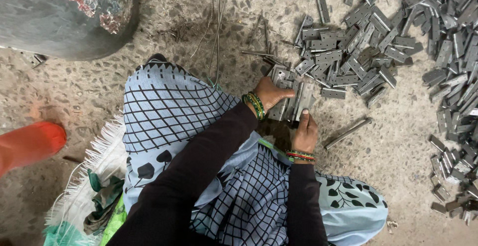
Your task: The person sits on the floor and repeatedly picks up small metal parts, places them on a metal block, and rubs them with a metal file to smooth edges. The person handles the parts one at a time and places the finished pieces into a pile.
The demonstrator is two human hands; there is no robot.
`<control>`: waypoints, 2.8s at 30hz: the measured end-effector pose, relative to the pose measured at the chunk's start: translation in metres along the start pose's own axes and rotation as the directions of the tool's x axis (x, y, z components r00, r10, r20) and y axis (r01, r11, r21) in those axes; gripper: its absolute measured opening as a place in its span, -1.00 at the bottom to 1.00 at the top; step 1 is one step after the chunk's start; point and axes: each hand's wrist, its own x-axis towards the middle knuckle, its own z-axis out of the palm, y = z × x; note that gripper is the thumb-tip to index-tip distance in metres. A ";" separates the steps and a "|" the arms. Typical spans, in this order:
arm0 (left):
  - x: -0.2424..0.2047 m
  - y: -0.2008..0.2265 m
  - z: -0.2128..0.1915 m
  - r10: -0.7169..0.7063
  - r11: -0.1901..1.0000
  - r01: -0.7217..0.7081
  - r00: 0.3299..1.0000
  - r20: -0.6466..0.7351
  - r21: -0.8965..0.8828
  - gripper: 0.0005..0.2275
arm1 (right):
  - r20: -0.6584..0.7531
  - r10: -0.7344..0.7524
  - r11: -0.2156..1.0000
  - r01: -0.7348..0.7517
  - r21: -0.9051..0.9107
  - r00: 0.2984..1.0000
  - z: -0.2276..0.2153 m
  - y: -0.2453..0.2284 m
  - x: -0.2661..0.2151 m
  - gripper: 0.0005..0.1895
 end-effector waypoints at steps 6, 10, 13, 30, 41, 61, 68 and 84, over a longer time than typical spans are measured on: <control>0.007 0.005 0.000 -0.112 0.990 0.114 0.993 0.027 -0.088 -0.31 | -0.032 -0.227 0.971 0.229 0.063 0.973 0.005 0.035 0.030 -0.44; 0.011 -0.020 0.002 -0.243 0.958 0.245 0.970 0.027 -0.149 0.11 | 0.006 -0.025 0.999 0.025 0.024 1.000 -0.011 -0.013 0.028 -0.49; 0.026 -0.032 -0.001 -0.307 0.921 0.347 0.925 0.223 -0.174 0.08 | 0.014 -0.219 0.962 0.218 -0.165 0.976 -0.017 -0.075 0.021 -0.52; -0.026 0.048 -0.009 -0.065 0.871 0.101 0.994 0.092 -0.481 -0.63 | 0.104 -0.405 0.713 0.385 -0.586 0.908 -0.054 0.115 0.240 -0.44; -0.015 0.037 -0.009 -0.099 0.896 0.110 0.994 0.048 -0.430 -0.69 | 0.108 -0.011 0.599 0.093 -0.795 0.994 -0.065 0.132 0.227 -0.28; -0.011 0.031 -0.011 -0.097 0.947 0.080 0.995 -0.038 -0.310 -0.69 | -0.007 0.161 0.915 -0.152 -0.375 0.987 -0.001 0.001 0.066 -0.55; -0.006 0.025 -0.001 -0.116 0.960 0.100 0.992 -0.048 -0.262 -0.55 | -0.068 -0.399 0.757 0.287 -0.587 0.915 0.014 0.041 0.035 -0.27; -0.005 0.019 -0.003 -0.125 0.976 0.110 0.990 -0.070 -0.189 -0.34 | -0.110 -0.227 0.765 0.107 -0.635 0.968 -0.002 0.029 0.069 -0.55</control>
